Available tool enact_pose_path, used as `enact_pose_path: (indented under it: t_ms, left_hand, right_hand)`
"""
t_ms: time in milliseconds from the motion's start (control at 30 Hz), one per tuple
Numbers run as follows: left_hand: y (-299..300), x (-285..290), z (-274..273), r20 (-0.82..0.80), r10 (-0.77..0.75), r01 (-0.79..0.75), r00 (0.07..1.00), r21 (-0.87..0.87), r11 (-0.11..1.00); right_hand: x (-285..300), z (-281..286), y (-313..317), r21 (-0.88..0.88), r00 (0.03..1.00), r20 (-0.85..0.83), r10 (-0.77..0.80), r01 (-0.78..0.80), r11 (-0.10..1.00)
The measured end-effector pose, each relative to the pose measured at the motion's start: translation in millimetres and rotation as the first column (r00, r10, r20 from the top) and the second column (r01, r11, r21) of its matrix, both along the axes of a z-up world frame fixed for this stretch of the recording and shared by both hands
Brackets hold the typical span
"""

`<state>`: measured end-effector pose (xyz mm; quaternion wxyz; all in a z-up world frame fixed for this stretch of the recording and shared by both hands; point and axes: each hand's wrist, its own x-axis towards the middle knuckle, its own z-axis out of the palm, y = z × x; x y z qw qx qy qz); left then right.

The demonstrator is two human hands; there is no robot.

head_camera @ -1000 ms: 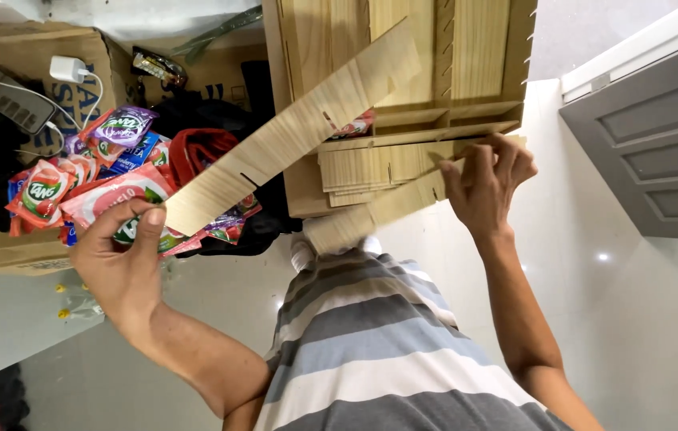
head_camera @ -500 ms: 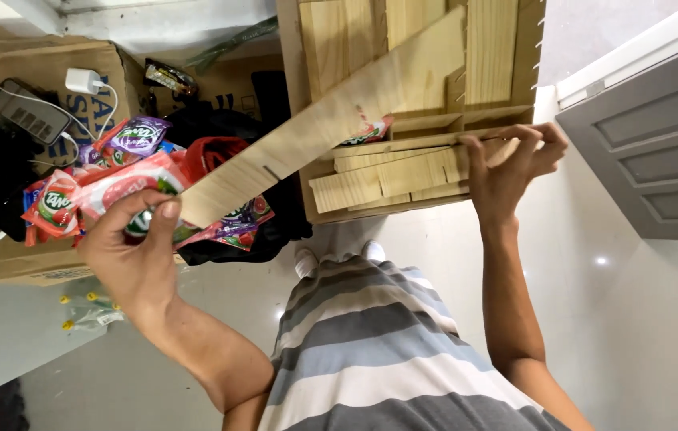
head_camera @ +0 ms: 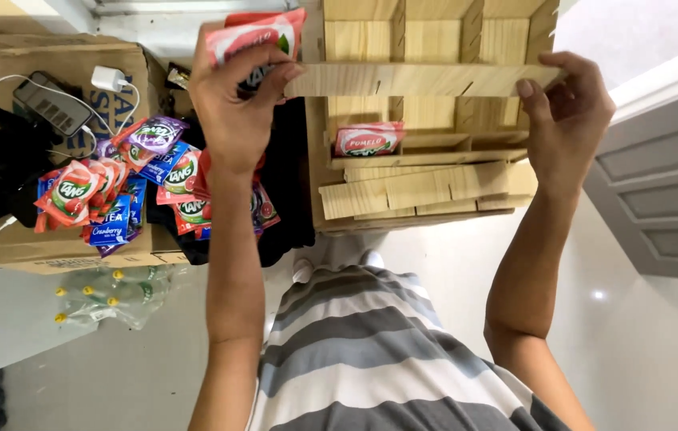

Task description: Organizing and stacking juice packets into a wooden display rack.

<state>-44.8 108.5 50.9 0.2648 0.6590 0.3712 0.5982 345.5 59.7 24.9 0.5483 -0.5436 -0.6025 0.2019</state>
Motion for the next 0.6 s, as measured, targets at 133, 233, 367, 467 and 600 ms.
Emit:
enact_pose_path:
  t_ms: [133, 233, 367, 467, 600]
  left_hand:
    - [-6.8, 18.8, -26.0, 0.060, 0.119, -0.113, 0.991, -0.092, 0.989]
    - [-18.4, 22.6, -39.6, 0.043, 0.126, -0.118, 0.991, -0.160, 0.980]
    - [-25.5, 17.9, -51.4, -0.112, 0.206, -0.226, 0.972, -0.217, 0.949]
    - [-26.6, 18.6, -48.6, -0.188, 0.258, -0.292, 0.948, -0.190, 0.937]
    - [-28.7, 21.4, -43.5, -0.239, 0.277, -0.314, 0.931, -0.133, 0.940]
  right_hand:
    - [14.8, -15.1, 6.1, 0.042, 0.999, 0.031, 0.026, -0.027, 0.999]
    - [19.3, -26.0, 9.8, 0.055, 0.990, -0.048, 0.133, -0.131, 0.990]
    - [18.5, -34.4, 11.2, -0.013, 0.998, -0.052, 0.045, -0.046, 0.999]
    - [19.5, -41.0, 13.1, -0.048, 1.000, -0.020, 0.018, -0.019, 0.999]
    - [25.2, -44.9, 16.4, -0.012, 0.995, 0.017, 0.096, -0.096, 0.995]
